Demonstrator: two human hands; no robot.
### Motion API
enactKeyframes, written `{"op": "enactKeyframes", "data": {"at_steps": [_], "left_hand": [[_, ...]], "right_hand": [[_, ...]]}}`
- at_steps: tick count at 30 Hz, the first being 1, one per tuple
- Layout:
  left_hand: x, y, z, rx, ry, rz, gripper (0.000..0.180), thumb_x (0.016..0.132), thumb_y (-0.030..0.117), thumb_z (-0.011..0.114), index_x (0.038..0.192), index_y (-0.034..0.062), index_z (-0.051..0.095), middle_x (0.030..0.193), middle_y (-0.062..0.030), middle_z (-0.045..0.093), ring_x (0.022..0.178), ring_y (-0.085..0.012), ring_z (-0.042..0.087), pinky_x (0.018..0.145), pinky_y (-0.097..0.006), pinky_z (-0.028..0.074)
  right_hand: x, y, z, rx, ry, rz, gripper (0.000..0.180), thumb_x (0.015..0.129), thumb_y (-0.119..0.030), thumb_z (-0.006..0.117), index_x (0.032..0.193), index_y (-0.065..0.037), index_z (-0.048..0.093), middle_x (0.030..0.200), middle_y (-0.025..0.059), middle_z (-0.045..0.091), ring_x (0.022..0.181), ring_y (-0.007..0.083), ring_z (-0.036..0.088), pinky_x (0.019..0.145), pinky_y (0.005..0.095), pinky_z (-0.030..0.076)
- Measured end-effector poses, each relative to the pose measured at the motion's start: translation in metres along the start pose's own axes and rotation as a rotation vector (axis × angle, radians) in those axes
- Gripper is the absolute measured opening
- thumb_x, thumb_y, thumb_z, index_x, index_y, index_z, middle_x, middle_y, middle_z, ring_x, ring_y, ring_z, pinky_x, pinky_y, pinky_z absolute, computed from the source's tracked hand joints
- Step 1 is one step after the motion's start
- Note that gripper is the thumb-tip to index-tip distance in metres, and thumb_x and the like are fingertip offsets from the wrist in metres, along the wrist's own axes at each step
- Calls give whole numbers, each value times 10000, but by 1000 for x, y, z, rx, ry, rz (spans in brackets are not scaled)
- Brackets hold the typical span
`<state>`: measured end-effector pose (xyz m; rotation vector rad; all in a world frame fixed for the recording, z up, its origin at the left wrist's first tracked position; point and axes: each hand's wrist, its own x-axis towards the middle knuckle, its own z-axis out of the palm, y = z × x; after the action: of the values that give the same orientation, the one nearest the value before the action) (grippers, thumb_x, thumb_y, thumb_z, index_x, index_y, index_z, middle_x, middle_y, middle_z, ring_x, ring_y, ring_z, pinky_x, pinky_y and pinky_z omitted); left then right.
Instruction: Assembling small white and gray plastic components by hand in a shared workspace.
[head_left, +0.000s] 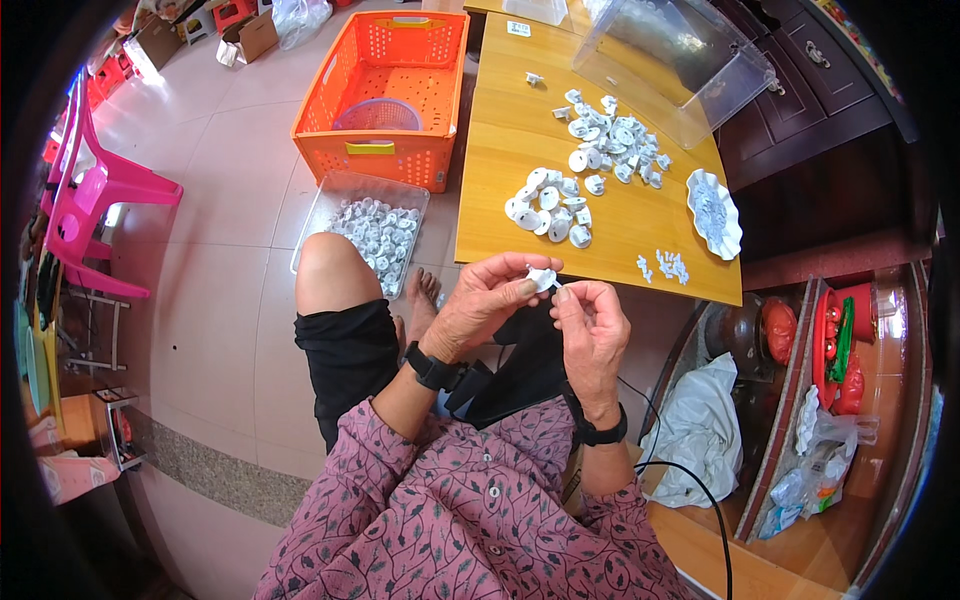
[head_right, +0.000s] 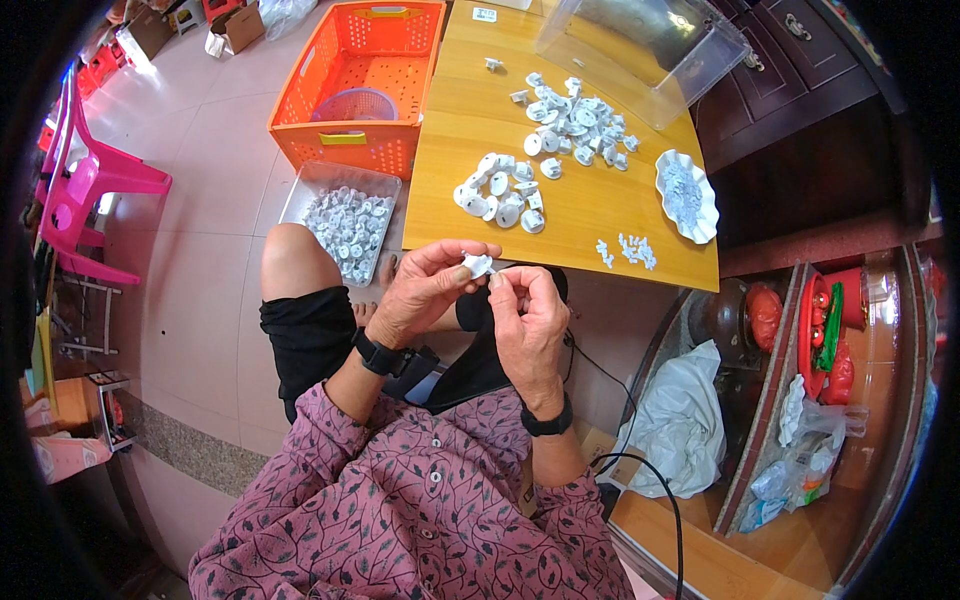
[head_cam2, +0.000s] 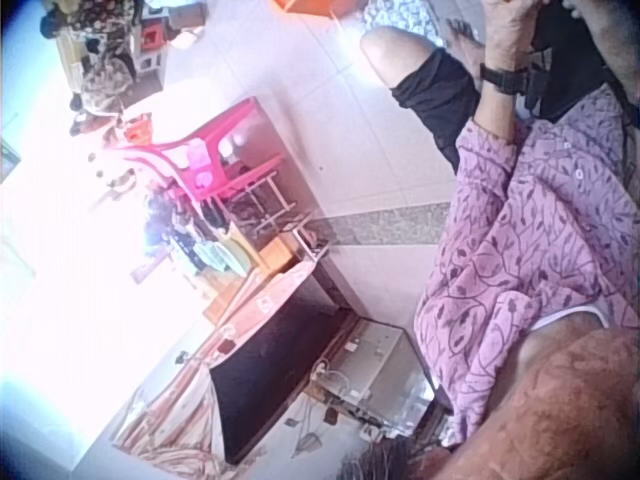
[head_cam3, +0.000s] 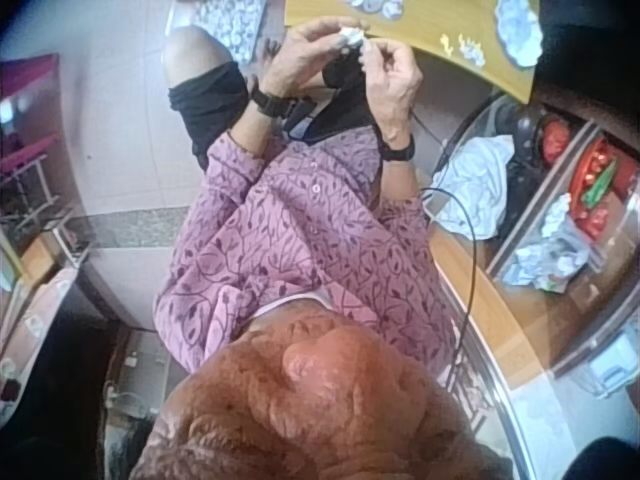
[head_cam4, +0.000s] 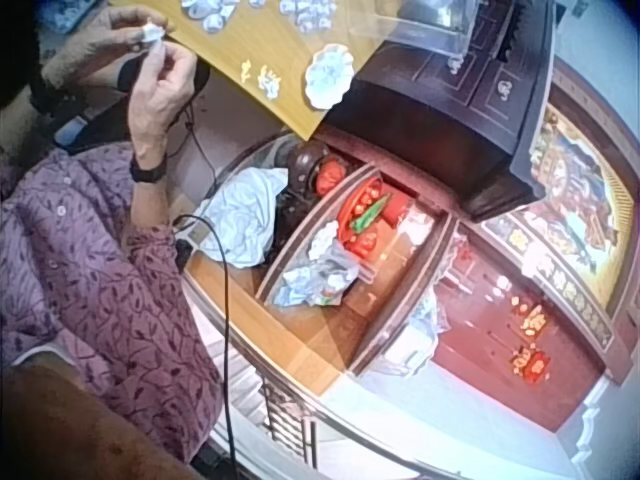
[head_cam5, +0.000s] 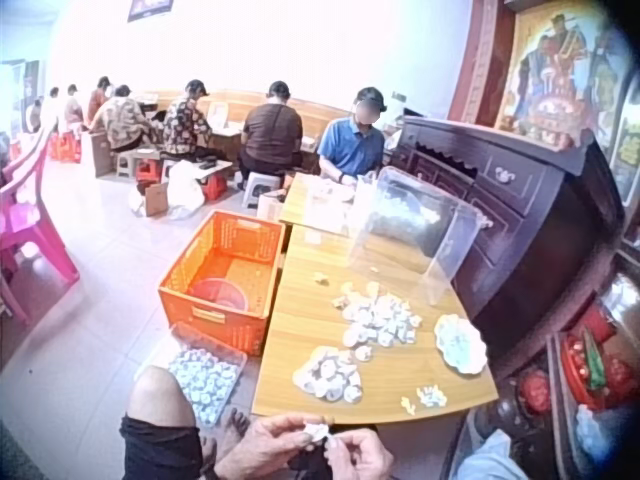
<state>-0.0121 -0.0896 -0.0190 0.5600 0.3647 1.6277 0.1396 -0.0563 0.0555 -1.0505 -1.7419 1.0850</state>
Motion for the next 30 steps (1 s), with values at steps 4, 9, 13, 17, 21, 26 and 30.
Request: {"op": "enactKeyframes", "data": {"at_steps": [4,9,13,17,21,26,30], "left_hand": [[-1,4,5,24,0,-16,335,959,69,657,1286,6,629,1298,-151,639,1080,-158,640,890,-270,542],[-1,4,6,42,15,-23,342,949,63,666,1283,-1,631,1294,-143,641,1083,-162,640,898,-271,544],[-1,2,8,155,25,18,387,907,1,695,1286,-20,617,1277,-139,645,1102,-174,636,951,-295,533],[-1,0,10,205,55,35,421,861,-60,719,1267,-38,611,1251,-127,644,1111,-179,631,1006,-323,512],[-1,-1,9,205,55,44,413,848,-64,731,1247,-36,624,1195,-89,634,1097,-168,621,993,-315,506],[1,-6,4,393,45,120,328,853,-33,751,1173,-23,676,1059,-18,612,955,-88,597,855,-236,517],[-1,-2,3,456,12,91,344,884,-29,714,1224,-26,659,1139,-69,614,1016,-141,610,915,-277,510]], "right_hand": [[-1,-3,0,-11,-19,0,103,937,-78,679,944,4,618,819,54,677,684,82,611,623,253,511],[-1,-4,0,-35,-7,-28,98,942,-77,670,949,1,611,822,63,678,679,95,614,620,267,514],[-1,-1,2,-83,38,-81,85,952,-72,652,959,-7,598,825,73,665,681,114,620,619,278,515],[0,3,2,-119,69,-113,88,955,-75,650,961,-9,593,829,77,657,685,121,620,617,281,516],[-2,2,5,-137,54,-114,97,957,-84,653,965,-8,593,834,80,657,690,127,623,616,283,517],[-3,9,3,-125,15,-41,104,957,-90,657,970,-7,595,835,82,660,692,125,623,615,278,517],[-1,11,4,-50,12,-5,97,968,-78,643,965,3,591,833,61,662,702,94,616,608,261,514]]}}
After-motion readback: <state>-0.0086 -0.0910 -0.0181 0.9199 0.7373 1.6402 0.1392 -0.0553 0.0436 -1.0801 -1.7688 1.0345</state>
